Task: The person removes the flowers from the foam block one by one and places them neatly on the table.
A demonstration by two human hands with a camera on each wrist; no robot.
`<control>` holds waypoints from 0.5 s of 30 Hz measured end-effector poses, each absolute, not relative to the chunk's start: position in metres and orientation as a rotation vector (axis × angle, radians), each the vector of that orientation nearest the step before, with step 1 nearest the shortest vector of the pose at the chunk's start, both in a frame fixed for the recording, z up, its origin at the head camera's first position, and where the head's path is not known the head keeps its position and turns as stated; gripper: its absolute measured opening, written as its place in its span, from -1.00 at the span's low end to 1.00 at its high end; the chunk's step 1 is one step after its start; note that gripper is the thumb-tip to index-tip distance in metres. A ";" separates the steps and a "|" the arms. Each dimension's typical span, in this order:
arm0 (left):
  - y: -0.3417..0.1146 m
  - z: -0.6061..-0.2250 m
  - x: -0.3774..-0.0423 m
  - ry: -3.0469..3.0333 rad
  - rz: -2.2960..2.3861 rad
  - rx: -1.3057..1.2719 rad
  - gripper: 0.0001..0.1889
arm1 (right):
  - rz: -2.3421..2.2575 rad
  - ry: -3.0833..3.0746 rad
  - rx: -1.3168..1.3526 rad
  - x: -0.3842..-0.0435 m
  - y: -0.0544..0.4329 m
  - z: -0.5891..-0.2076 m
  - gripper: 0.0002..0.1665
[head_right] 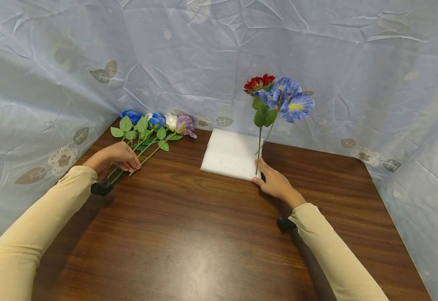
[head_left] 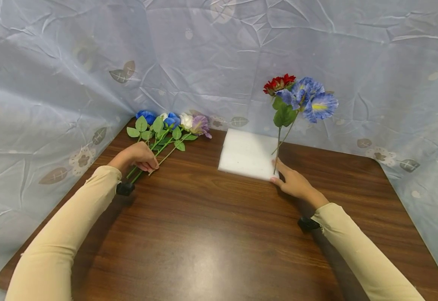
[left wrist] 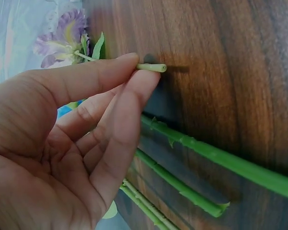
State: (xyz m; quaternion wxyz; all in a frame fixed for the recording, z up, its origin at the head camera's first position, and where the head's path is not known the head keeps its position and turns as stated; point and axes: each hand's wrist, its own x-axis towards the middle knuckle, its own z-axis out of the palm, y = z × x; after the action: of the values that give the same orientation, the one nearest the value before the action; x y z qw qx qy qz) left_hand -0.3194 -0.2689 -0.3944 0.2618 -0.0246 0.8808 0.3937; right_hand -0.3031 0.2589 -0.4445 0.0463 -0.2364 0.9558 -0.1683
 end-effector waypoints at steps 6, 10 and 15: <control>-0.267 -0.390 -0.321 2.390 0.975 -0.039 -0.81 | -0.513 2.912 -0.720 -0.303 0.259 -0.445 -0.13; -0.265 -0.389 -0.323 2.387 0.925 -0.032 -0.81 | -0.522 2.908 -0.719 -0.303 0.260 -0.445 -0.13; -0.264 -0.389 -0.325 2.377 0.849 -0.026 -0.81 | -0.525 2.907 -0.723 -0.304 0.259 -0.445 -0.13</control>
State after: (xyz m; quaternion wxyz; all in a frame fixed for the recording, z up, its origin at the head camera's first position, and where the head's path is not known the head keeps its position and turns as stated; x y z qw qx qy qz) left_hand -0.3250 -0.2645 -0.3894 0.3039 -0.0100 0.8972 0.3203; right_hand -0.3036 0.2590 -0.4449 0.0503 -0.2376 0.9546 -0.1726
